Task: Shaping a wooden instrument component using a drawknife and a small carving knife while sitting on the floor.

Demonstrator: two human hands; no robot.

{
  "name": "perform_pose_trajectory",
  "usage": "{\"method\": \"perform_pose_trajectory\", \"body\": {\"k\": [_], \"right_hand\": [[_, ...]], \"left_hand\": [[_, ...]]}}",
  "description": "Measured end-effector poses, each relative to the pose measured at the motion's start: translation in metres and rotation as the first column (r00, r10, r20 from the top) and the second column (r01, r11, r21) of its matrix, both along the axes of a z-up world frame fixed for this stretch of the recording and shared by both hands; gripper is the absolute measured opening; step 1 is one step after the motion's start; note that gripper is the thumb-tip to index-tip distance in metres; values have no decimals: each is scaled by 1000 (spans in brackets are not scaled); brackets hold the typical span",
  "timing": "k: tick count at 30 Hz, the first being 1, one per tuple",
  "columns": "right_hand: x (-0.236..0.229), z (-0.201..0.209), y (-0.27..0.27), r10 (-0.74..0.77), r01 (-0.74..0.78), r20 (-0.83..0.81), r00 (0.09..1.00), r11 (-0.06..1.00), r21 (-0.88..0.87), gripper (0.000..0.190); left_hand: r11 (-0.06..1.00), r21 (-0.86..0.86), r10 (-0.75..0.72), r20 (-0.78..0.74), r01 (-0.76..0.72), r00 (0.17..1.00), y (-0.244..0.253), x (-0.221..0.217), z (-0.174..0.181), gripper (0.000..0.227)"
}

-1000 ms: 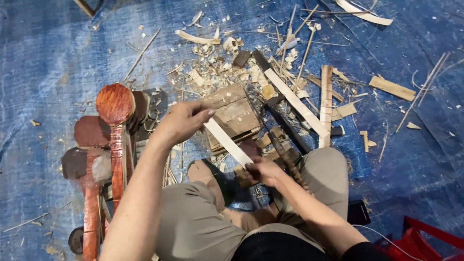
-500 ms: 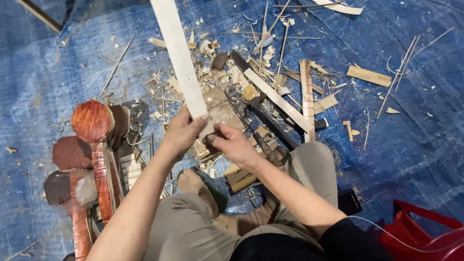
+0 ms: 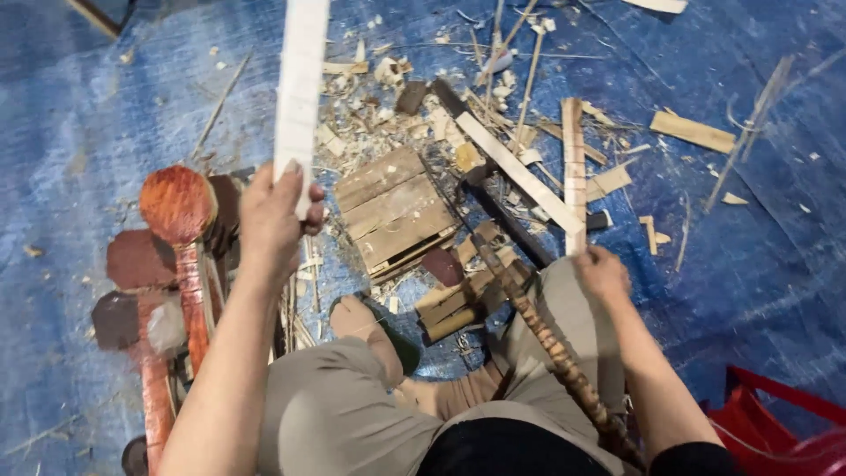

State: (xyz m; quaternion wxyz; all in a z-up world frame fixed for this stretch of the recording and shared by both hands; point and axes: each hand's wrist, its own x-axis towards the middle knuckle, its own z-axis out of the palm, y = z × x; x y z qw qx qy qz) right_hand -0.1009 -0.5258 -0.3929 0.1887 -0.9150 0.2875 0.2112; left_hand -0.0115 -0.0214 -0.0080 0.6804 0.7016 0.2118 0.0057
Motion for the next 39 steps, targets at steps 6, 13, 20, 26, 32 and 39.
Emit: {"method": "perform_pose_trajectory", "body": {"k": [6, 13, 20, 26, 32, 39], "right_hand": [[8, -17, -5, -28, 31, 66, 997, 998, -52, 51], [-7, 7, -4, 80, -87, 257, 963, 996, 15, 51], [-28, 22, 5, 233, -219, 352, 906, 972, -79, 51], [-26, 18, -3, 251, -249, 325, 912, 967, -50, 51], [-26, 7, -6, 326, -265, 357, 876, 941, -209, 42], [-29, 8, -7, 338, -274, 445, 829, 940, -204, 41]], "left_hand": [[983, 133, -120, -39, 125, 992, 16, 7, -43, 31], [975, 112, -159, -259, 194, 953, 64, -5, -66, 24], [970, -235, -112, -233, 56, 966, 74, -58, -300, 29], [940, -332, -25, -280, -72, 960, 35, -89, -354, 27], [977, 49, -177, -344, 205, 922, 29, -100, -363, 45], [903, 376, 251, -67, -209, 966, 34, -182, -392, 38]]}}
